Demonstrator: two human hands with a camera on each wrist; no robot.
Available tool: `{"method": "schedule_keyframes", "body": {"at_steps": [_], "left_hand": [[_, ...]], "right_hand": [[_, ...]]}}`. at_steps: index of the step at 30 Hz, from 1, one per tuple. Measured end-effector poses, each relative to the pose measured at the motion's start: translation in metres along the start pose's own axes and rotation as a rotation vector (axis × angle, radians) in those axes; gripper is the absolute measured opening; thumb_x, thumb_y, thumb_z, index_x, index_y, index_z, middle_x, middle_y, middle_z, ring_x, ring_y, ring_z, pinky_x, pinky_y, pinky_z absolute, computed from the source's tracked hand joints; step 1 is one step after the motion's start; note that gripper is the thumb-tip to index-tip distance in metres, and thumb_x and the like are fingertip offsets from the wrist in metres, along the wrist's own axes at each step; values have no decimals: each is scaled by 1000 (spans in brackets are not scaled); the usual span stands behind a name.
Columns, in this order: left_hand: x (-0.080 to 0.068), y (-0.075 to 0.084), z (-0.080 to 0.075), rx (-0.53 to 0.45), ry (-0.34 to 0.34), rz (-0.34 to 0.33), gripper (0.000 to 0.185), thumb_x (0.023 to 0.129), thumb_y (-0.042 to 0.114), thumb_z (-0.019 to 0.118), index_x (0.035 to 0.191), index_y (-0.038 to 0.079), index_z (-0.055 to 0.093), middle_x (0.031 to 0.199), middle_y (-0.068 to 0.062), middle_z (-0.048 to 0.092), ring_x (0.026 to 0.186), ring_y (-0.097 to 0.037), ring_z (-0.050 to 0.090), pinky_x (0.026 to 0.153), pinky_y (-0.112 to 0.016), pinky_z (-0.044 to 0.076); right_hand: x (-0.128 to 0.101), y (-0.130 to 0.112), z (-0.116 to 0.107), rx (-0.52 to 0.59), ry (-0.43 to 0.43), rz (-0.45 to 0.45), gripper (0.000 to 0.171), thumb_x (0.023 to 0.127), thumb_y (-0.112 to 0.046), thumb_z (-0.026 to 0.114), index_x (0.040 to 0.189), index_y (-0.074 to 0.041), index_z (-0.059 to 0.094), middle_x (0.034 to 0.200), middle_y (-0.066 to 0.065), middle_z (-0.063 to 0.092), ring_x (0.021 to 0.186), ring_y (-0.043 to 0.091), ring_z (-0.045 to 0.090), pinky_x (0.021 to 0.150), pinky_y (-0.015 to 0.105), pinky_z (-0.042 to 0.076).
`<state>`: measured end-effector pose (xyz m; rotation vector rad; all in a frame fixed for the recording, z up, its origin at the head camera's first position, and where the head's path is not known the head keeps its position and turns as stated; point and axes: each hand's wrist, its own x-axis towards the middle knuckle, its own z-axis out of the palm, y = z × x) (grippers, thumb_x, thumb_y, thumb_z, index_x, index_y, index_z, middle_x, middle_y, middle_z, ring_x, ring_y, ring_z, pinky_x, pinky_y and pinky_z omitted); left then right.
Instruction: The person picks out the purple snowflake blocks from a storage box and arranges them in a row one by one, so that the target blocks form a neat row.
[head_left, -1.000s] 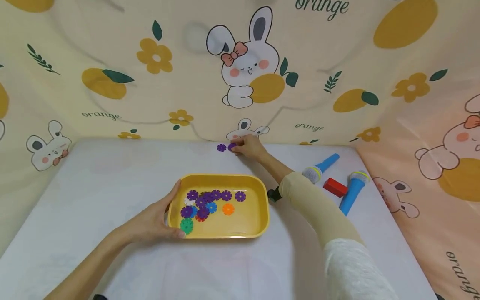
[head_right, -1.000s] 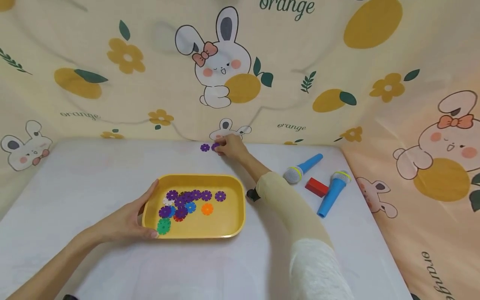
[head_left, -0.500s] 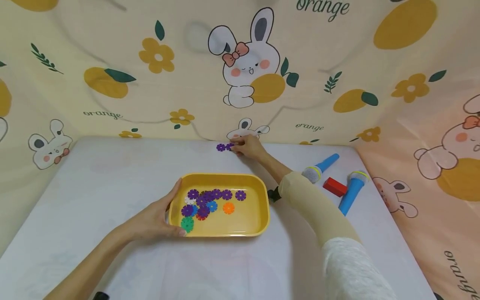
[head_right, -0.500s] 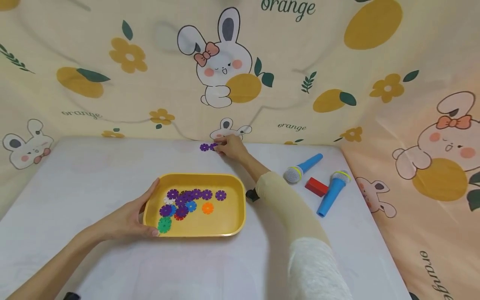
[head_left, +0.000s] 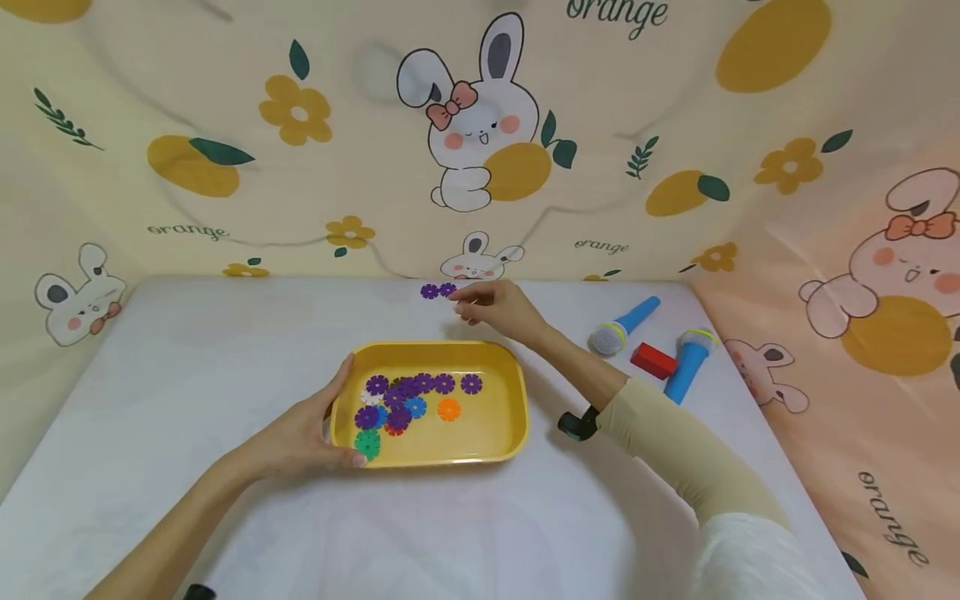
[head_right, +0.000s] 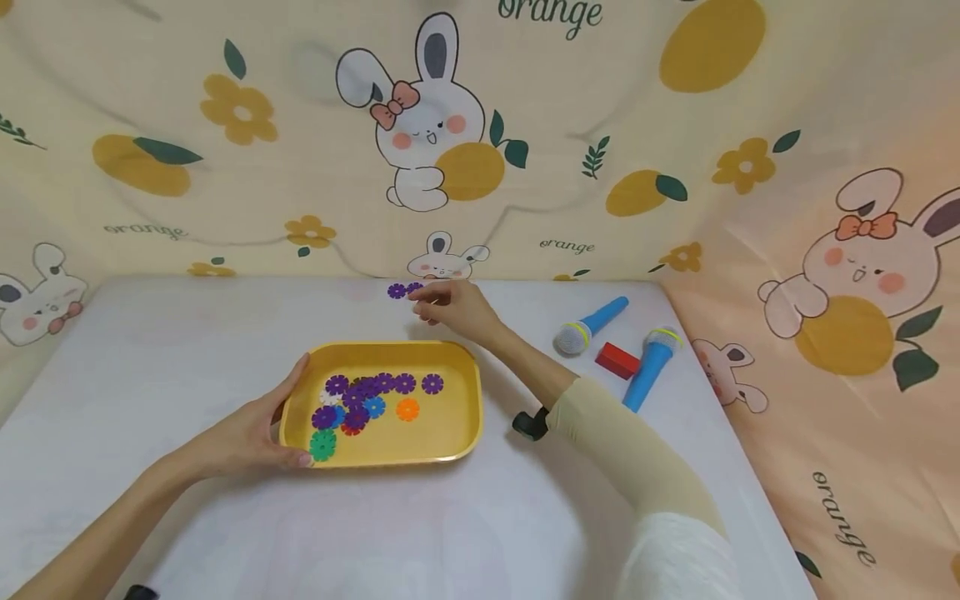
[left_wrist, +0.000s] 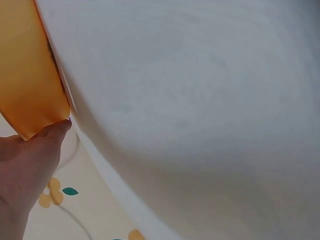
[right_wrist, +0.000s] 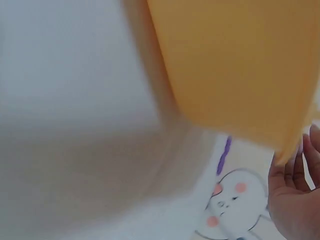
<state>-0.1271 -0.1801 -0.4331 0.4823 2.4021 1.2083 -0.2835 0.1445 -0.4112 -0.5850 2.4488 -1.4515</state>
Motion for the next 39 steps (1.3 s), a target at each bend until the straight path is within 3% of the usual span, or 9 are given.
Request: {"method": "schedule_keyframes", "body": {"at_steps": [3, 9, 13, 19, 26, 31, 39], "left_hand": [[0, -1, 0, -11, 0, 9, 132, 72, 39, 89, 160, 20, -8, 164, -22, 10, 146, -48, 17, 114, -63, 23], [1, -4, 2, -8, 8, 6, 133, 71, 39, 89, 160, 20, -9, 163, -23, 12, 145, -49, 19, 113, -63, 24], [3, -5, 3, -7, 4, 6, 134, 71, 40, 89, 160, 20, -9, 164, -23, 11, 146, -49, 18, 114, -62, 23], [4, -3, 2, 4, 4, 35, 133, 72, 41, 89, 160, 17, -8, 163, -24, 13, 145, -49, 20, 113, -63, 24], [4, -1, 3, 21, 7, 49, 132, 72, 41, 89, 160, 14, -6, 162, -25, 12, 145, -49, 19, 113, -63, 24], [2, -1, 3, 28, 13, 39, 132, 72, 41, 89, 160, 16, -7, 162, -25, 12, 145, -50, 17, 113, -64, 24], [1, -2, 2, 36, 9, 33, 133, 72, 42, 88, 160, 17, -7, 163, -25, 12, 145, -50, 18, 112, -63, 26]], "right_hand": [[-20, -10, 4, 14, -8, 7, 21, 94, -17, 69, 113, -9, 75, 96, 10, 73, 85, 32, 68, 81, 46, 60], [-58, -19, 20, -8, -33, 34, 23, 95, -18, 69, 114, -7, 74, 106, 6, 74, 94, 16, 68, 87, 32, 58], [-72, -23, 33, -27, -39, 84, 25, 93, -15, 71, 116, -5, 73, 113, 9, 73, 102, 17, 68, 92, 30, 55], [-79, -28, 50, -102, -13, 186, 28, 89, -9, 73, 117, -7, 74, 119, 7, 71, 111, 25, 65, 92, 34, 56], [-81, -23, 65, -265, -9, 214, 34, 86, 1, 73, 119, -6, 72, 119, 9, 69, 112, 26, 60, 98, 39, 51], [-79, -23, 73, -378, -27, 199, 34, 85, 1, 72, 118, -8, 74, 115, 8, 68, 110, 24, 59, 99, 37, 50], [-81, -22, 81, -470, -19, 149, 29, 84, 3, 72, 111, -7, 75, 107, 6, 69, 101, 19, 58, 92, 32, 51]]}}
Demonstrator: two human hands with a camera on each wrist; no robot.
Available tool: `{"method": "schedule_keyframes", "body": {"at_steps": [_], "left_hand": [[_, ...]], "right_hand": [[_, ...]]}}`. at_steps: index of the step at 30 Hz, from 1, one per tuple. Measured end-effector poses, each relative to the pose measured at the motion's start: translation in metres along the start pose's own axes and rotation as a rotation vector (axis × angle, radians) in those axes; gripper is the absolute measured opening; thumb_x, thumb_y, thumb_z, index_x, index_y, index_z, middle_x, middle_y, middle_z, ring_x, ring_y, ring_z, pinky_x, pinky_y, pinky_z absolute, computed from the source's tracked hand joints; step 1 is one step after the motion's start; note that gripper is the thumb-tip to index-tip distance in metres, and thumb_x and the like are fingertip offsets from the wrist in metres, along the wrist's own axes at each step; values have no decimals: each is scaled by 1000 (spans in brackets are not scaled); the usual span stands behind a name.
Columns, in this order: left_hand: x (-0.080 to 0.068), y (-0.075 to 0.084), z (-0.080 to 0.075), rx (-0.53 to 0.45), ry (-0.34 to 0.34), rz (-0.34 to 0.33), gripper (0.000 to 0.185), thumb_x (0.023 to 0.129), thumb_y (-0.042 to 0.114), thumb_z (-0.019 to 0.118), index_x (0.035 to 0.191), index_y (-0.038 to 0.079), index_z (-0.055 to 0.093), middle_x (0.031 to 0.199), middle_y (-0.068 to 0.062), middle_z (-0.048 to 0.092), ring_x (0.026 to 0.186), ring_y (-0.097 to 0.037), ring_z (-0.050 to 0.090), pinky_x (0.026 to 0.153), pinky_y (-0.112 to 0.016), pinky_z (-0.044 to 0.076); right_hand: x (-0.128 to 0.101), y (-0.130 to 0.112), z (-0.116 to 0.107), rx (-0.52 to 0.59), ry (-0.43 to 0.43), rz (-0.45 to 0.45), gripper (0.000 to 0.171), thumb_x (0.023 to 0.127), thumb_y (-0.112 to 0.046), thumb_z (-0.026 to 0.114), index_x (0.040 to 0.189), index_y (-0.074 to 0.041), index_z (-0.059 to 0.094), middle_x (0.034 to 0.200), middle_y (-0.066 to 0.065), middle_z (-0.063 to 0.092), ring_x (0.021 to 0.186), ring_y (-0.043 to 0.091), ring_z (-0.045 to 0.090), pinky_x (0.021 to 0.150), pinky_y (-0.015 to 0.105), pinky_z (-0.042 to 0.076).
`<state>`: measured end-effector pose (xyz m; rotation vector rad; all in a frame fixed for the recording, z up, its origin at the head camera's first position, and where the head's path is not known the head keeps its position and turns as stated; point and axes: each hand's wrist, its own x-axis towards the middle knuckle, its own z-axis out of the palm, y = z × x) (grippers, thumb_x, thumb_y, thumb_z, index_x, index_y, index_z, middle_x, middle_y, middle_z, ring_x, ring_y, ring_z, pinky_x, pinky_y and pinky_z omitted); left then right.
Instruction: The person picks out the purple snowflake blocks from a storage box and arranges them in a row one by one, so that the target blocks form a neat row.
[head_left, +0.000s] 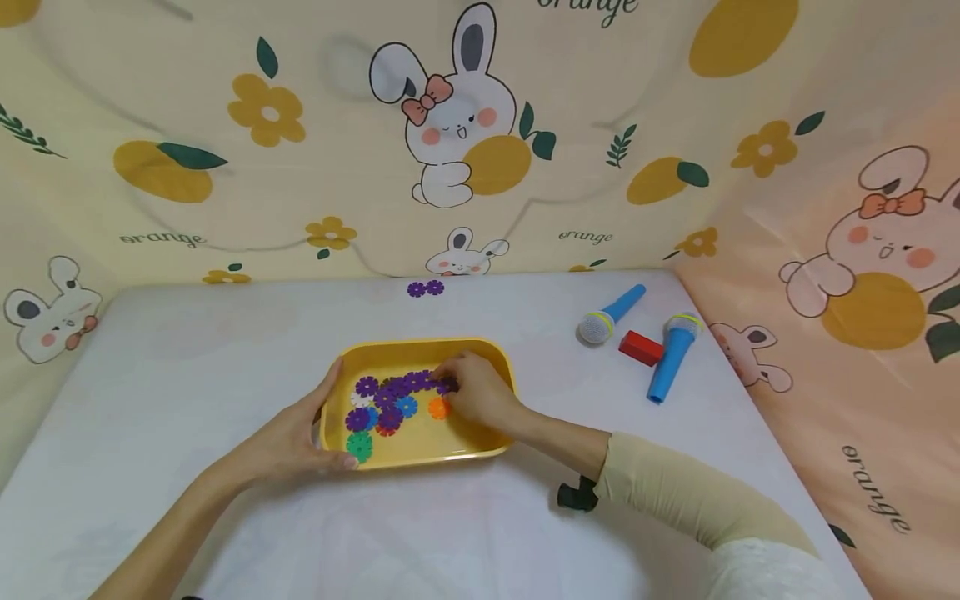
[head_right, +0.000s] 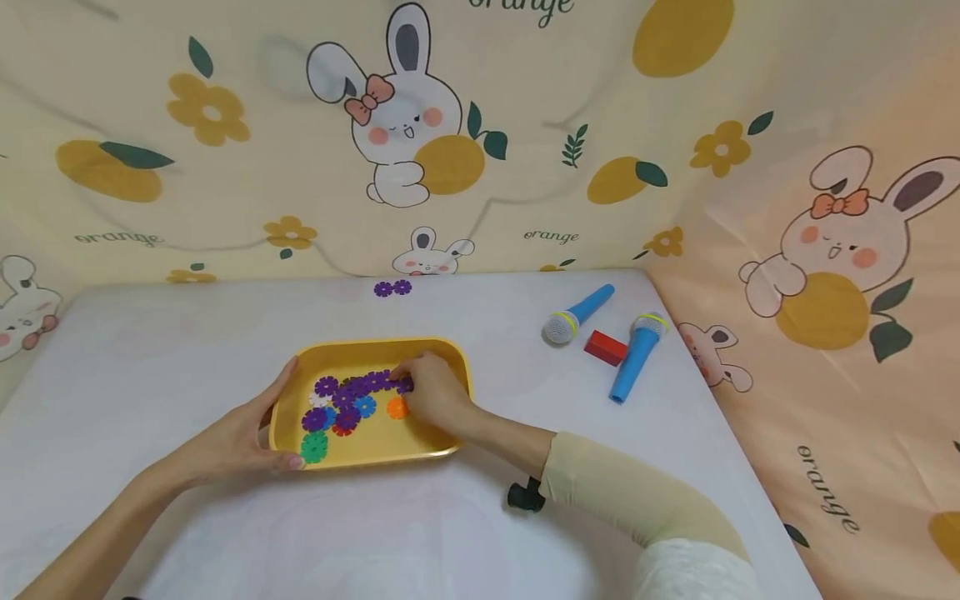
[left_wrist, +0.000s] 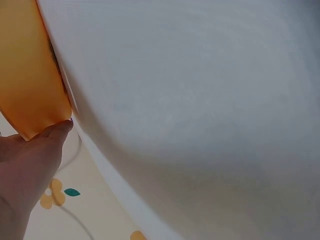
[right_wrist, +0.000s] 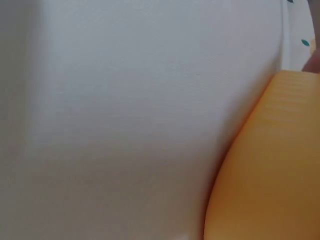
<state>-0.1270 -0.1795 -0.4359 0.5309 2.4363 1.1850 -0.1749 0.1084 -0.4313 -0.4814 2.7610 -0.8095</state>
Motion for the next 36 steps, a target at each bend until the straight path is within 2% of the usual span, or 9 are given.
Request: {"method": "schedule_keyframes", "body": {"at_steps": [4, 14, 22, 27, 32, 36], "left_hand": [[-1, -1, 0, 1, 0, 0, 133, 72, 42, 88, 160, 17, -7, 162, -25, 12, 145, -50, 18, 112, -63, 25], [-2, -1, -1, -1, 1, -19, 132, 72, 40, 89, 160, 17, -7, 162, -26, 11, 145, -51, 17, 113, -64, 24], [-3, -3, 2, -12, 3, 13, 131, 72, 40, 89, 160, 17, -6, 163, -25, 11, 145, -49, 17, 114, -62, 23], [-3, -3, 4, -22, 5, 27, 131, 72, 40, 89, 160, 17, -5, 163, -24, 11, 145, -48, 18, 114, -61, 23], [-3, -2, 3, -7, 8, 31, 130, 72, 41, 88, 160, 17, -5, 163, -25, 12, 145, -50, 19, 113, -62, 24], [-1, -3, 2, 0, 14, 26, 131, 72, 42, 88, 160, 18, -5, 162, -25, 13, 145, -49, 19, 114, -62, 23]], "right_hand": [[1, 1, 4, -37, 0, -24, 29, 82, 4, 73, 109, -7, 74, 102, 4, 68, 96, 18, 56, 88, 30, 50], [4, -1, 7, -21, -37, -42, 22, 81, 2, 77, 99, -10, 72, 89, 0, 64, 84, 14, 55, 77, 25, 49], [2, 1, 4, 150, -126, -31, 20, 85, -2, 76, 102, -13, 75, 85, -7, 68, 79, 10, 60, 72, 21, 53], [6, 2, -4, 251, -154, -35, 22, 85, -14, 80, 107, -13, 77, 81, -7, 67, 75, 11, 60, 69, 21, 52], [16, 2, -24, 306, -127, -77, 26, 87, -16, 78, 113, -12, 76, 90, -6, 73, 78, 12, 65, 70, 22, 55], [31, 8, -45, 357, -62, -92, 27, 90, -13, 74, 117, -11, 75, 100, -1, 75, 85, 14, 68, 74, 23, 57]]}}
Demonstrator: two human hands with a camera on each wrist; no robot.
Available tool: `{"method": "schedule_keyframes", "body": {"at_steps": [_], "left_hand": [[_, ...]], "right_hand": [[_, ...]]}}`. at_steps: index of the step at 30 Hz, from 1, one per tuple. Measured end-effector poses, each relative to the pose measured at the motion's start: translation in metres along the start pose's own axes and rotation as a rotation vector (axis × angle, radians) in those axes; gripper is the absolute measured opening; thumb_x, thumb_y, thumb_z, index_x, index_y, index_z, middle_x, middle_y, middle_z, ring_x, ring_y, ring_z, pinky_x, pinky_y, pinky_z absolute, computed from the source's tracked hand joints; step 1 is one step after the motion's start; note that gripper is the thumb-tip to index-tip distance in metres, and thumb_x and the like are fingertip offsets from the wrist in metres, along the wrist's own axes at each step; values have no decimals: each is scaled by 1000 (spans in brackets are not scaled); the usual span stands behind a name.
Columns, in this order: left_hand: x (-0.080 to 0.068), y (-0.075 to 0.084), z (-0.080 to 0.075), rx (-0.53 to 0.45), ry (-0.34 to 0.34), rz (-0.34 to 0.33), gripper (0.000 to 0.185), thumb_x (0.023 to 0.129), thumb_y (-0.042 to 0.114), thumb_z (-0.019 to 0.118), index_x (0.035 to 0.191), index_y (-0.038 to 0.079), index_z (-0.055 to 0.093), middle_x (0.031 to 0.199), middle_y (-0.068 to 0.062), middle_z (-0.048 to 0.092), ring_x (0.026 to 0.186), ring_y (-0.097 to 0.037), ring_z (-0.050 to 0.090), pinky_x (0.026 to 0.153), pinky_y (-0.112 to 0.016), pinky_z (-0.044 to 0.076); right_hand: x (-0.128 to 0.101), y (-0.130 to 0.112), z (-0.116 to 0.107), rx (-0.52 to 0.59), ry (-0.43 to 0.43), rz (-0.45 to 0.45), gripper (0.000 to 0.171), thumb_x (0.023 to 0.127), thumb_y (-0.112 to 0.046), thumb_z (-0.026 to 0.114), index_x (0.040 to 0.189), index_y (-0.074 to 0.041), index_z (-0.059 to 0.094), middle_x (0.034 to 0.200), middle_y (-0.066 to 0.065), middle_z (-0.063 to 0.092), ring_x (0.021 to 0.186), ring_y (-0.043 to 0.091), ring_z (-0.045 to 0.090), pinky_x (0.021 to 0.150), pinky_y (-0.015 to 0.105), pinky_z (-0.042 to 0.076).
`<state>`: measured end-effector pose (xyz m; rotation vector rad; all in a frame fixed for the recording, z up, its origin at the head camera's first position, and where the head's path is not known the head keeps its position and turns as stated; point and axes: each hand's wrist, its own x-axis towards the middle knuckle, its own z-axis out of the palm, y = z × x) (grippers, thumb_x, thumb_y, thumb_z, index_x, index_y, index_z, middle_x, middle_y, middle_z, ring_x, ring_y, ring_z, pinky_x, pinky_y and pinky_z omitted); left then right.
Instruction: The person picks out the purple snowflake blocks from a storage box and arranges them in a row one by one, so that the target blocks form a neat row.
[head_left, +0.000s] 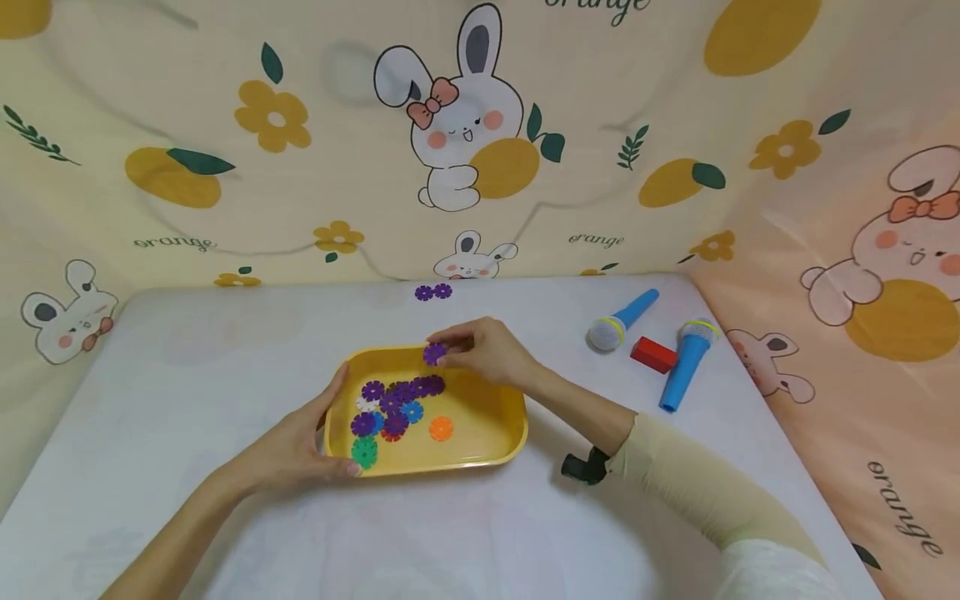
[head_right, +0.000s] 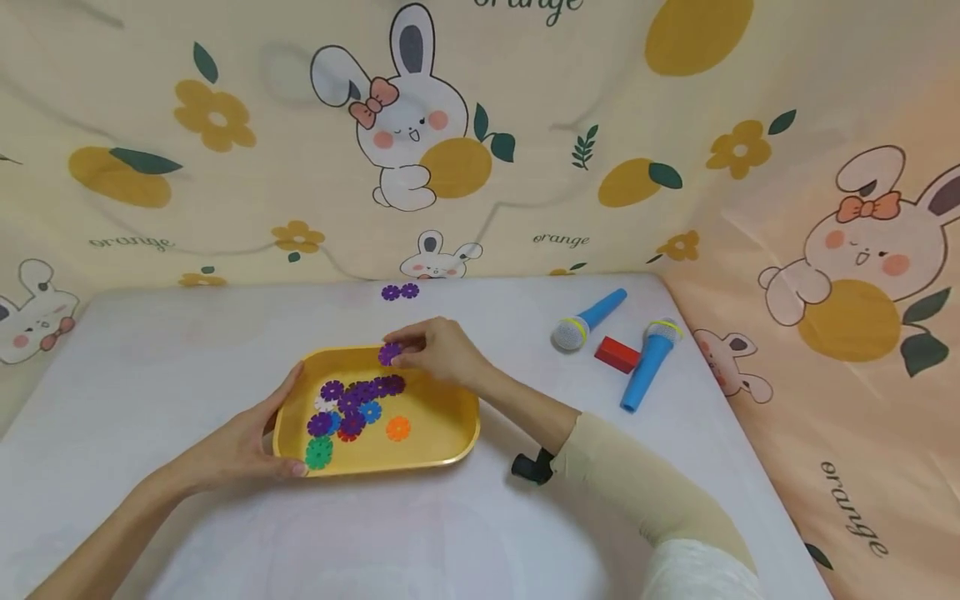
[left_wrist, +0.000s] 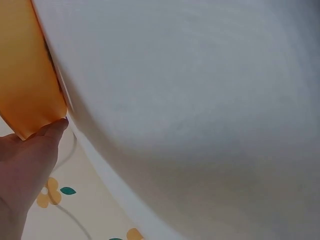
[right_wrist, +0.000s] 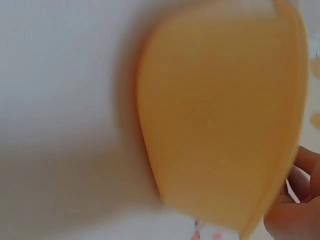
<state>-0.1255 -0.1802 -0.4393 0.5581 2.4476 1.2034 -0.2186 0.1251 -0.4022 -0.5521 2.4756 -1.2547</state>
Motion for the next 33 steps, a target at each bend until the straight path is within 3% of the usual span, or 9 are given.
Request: {"method": "schedule_keyframes", "body": {"at_steps": [10, 15, 21, 26, 29, 33], "left_hand": [[-2, -1, -1, -6, 7, 9, 131, 72, 43, 88, 160, 16, -5, 162, -25, 13, 145, -49, 19, 114, -62, 23], [-2, 0, -2, -21, -7, 9, 131, 72, 41, 88, 160, 16, -6, 162, -25, 12, 145, -48, 21, 113, -60, 24], [0, 1, -3, -18, -15, -25, 131, 72, 40, 89, 160, 16, -5, 163, -24, 11, 146, -47, 18, 114, -59, 23], [0, 1, -2, -9, -16, -43, 131, 72, 41, 88, 160, 17, -5, 163, -23, 11, 146, -47, 18, 114, -60, 23], [1, 1, -2, -9, -17, -44, 131, 72, 41, 89, 160, 16, -5, 163, -23, 11, 146, -46, 18, 115, -60, 23], [1, 2, -3, -11, -18, -59, 132, 71, 42, 89, 160, 18, -5, 164, -21, 11, 147, -45, 18, 115, -58, 22]], "right_hand": [[41, 29, -37, 20, 168, -27, 31, 90, -16, 75, 120, -10, 73, 100, 3, 76, 86, 14, 71, 77, 27, 59], [65, 54, -44, -2, 218, 8, 32, 90, -15, 75, 121, -9, 73, 105, 7, 75, 89, 17, 71, 78, 27, 59], [89, 72, -47, -71, 283, 84, 30, 90, -16, 75, 119, -11, 74, 110, 8, 74, 103, 20, 66, 89, 31, 55], [103, 85, -44, -92, 286, 102, 28, 90, -16, 75, 117, -9, 75, 109, 10, 74, 102, 22, 65, 92, 33, 53], [107, 90, -42, -101, 291, 98, 28, 89, -15, 76, 116, -8, 75, 106, 11, 75, 96, 19, 66, 89, 28, 54], [111, 91, -40, -62, 292, 119, 27, 90, -15, 75, 115, -8, 75, 98, 11, 75, 79, 16, 68, 71, 22, 54]]}}
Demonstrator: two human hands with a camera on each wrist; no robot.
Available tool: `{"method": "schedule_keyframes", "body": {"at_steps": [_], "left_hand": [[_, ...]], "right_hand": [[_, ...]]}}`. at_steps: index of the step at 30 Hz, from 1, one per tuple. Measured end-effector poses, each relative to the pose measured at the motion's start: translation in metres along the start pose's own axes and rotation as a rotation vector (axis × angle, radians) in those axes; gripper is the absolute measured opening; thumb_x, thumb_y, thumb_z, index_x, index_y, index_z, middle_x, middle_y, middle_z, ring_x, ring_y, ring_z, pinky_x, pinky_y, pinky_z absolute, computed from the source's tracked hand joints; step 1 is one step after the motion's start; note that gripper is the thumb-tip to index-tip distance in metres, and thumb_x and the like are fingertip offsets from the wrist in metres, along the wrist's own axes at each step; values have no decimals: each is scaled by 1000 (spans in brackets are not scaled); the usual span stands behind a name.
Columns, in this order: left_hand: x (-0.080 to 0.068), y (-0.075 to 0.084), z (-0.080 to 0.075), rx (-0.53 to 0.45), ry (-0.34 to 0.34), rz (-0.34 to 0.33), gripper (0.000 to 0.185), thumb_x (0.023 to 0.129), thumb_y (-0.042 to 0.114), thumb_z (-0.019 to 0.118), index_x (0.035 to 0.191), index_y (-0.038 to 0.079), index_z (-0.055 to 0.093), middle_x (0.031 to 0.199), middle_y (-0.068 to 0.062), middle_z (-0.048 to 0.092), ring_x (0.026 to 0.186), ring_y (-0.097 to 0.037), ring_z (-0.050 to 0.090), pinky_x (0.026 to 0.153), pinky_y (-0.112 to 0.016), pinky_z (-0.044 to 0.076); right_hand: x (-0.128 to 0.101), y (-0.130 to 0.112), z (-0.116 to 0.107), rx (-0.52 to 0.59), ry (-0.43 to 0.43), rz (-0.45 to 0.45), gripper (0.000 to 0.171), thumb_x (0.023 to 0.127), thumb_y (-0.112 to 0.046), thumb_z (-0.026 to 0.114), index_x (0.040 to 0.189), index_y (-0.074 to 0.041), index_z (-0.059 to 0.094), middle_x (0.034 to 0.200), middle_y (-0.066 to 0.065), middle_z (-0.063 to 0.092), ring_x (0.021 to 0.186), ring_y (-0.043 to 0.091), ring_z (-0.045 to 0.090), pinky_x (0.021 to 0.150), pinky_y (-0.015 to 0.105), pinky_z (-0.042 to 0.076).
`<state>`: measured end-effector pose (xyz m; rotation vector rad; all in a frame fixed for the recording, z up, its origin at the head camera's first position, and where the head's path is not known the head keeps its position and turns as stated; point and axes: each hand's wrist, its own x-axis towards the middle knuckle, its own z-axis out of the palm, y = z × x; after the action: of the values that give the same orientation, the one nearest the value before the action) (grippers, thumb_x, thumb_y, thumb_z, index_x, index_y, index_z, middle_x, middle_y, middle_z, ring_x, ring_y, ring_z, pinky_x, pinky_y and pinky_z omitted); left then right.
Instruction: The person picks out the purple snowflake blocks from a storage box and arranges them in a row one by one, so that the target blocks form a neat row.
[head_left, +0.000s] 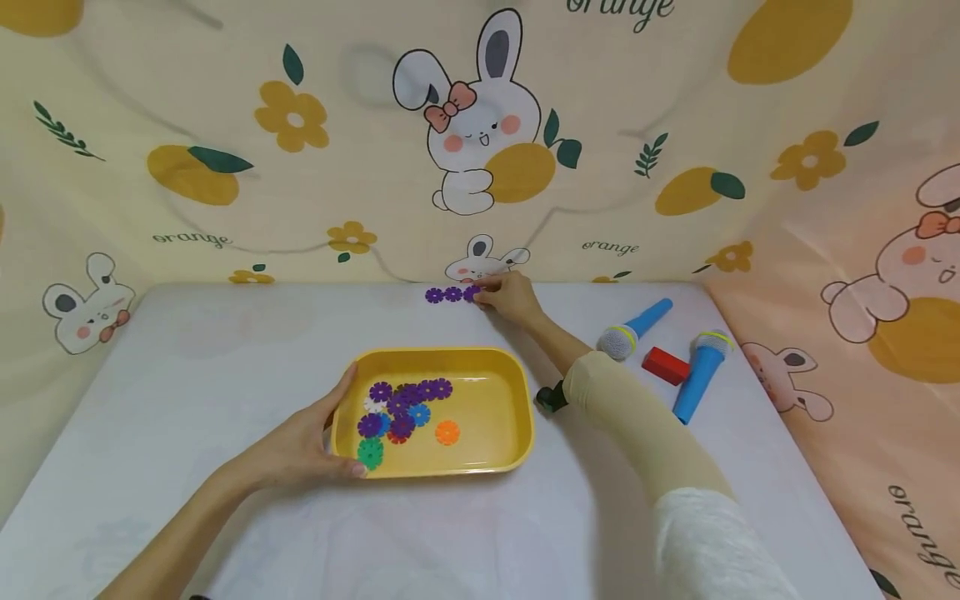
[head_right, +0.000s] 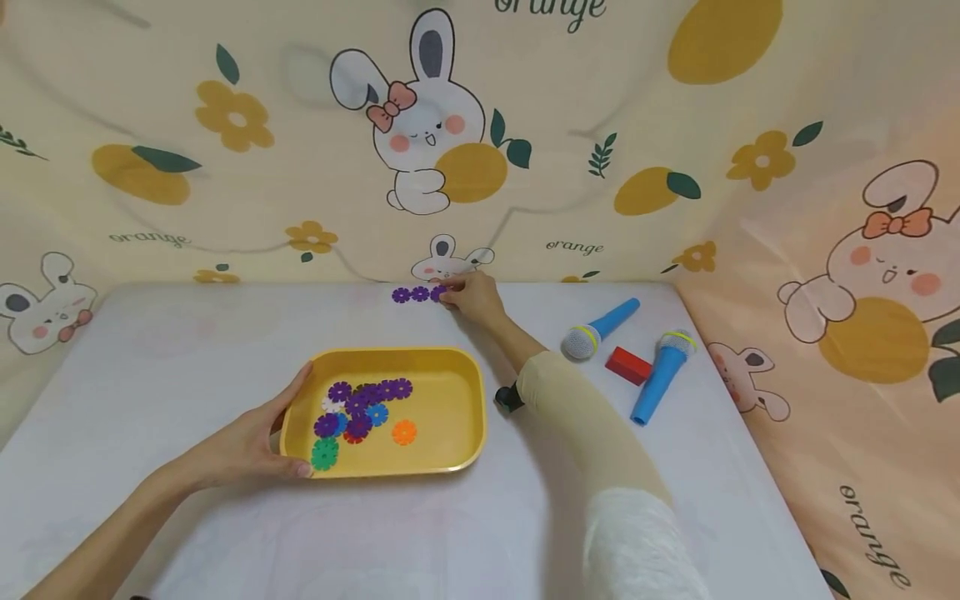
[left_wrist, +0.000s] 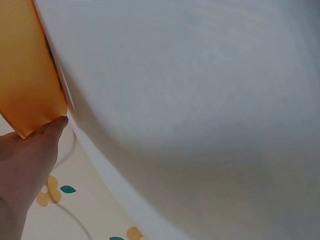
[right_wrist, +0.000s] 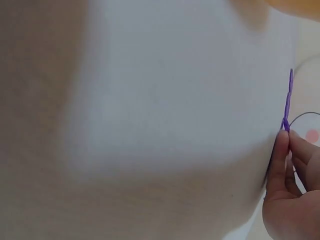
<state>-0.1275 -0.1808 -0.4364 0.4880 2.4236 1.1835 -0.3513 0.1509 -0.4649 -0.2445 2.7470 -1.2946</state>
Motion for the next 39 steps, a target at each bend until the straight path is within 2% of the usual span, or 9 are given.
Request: {"method": "schedule_keyframes", "body": {"at_steps": [3, 5, 11, 15, 18, 22, 29, 34, 39], "left_hand": [[-1, 0, 1, 3, -5, -2, 132, 71, 43, 89, 160, 19, -5, 164, -21, 11, 146, -46, 19, 115, -59, 23], [-1, -1, 1, 5, -6, -1, 132, 71, 43, 89, 160, 19, -5, 163, -22, 12, 146, -46, 19, 115, -59, 23], [-3, -1, 1, 1, -13, -11, 132, 71, 45, 88, 160, 22, -6, 164, -20, 12, 146, -44, 20, 115, -59, 23], [-3, 1, 0, 5, -16, -13, 131, 71, 45, 88, 160, 21, -6, 164, -20, 12, 147, -44, 20, 115, -58, 24], [-2, 2, 0, 15, -17, -17, 131, 72, 45, 87, 160, 18, -6, 164, -21, 12, 146, -46, 20, 114, -59, 26], [-2, 1, 1, 14, -14, -28, 132, 71, 45, 88, 160, 19, -6, 164, -21, 12, 146, -46, 20, 114, -59, 26], [1, 1, 0, 4, -9, -16, 133, 71, 42, 89, 160, 19, -7, 164, -20, 13, 146, -45, 23, 114, -60, 27], [2, 3, -2, 12, -15, -17, 133, 72, 43, 88, 160, 19, -9, 163, -23, 13, 144, -48, 23, 113, -63, 27], [1, 4, -2, 2, -19, -4, 132, 73, 40, 88, 160, 18, -9, 163, -23, 11, 145, -48, 20, 114, -61, 26]], "right_hand": [[-1, 0, 0, 36, -25, 34, 27, 91, -15, 74, 117, -8, 74, 90, 11, 75, 68, 15, 68, 61, 19, 53], [-1, -1, 0, 49, -43, 51, 28, 92, -15, 73, 119, -9, 74, 88, 11, 75, 66, 13, 67, 59, 17, 53], [-4, -2, 0, 89, -62, 76, 30, 92, -13, 72, 122, -9, 72, 85, 10, 75, 66, 13, 68, 62, 20, 56], [-9, -7, -3, 79, -49, 47, 29, 93, -17, 71, 121, -10, 73, 83, 9, 74, 68, 15, 63, 62, 20, 52], [-17, -14, -5, 135, -70, 6, 29, 94, -18, 70, 121, -7, 72, 90, 10, 74, 72, 17, 63, 68, 22, 56], [-33, -28, -8, 222, -133, -53, 29, 94, -16, 70, 119, -1, 72, 101, 11, 74, 79, 22, 69, 78, 32, 61], [-75, -55, -12, 266, -201, -97, 22, 95, -15, 68, 113, -4, 73, 97, 19, 72, 88, 41, 68, 86, 52, 57], [-103, -66, -8, 278, -280, -130, 22, 95, -14, 68, 113, -2, 73, 98, 17, 74, 87, 37, 70, 82, 47, 59], [-121, -72, -1, 186, -315, -132, 23, 94, -16, 69, 113, -5, 74, 103, 6, 75, 94, 23, 72, 84, 32, 59]]}}
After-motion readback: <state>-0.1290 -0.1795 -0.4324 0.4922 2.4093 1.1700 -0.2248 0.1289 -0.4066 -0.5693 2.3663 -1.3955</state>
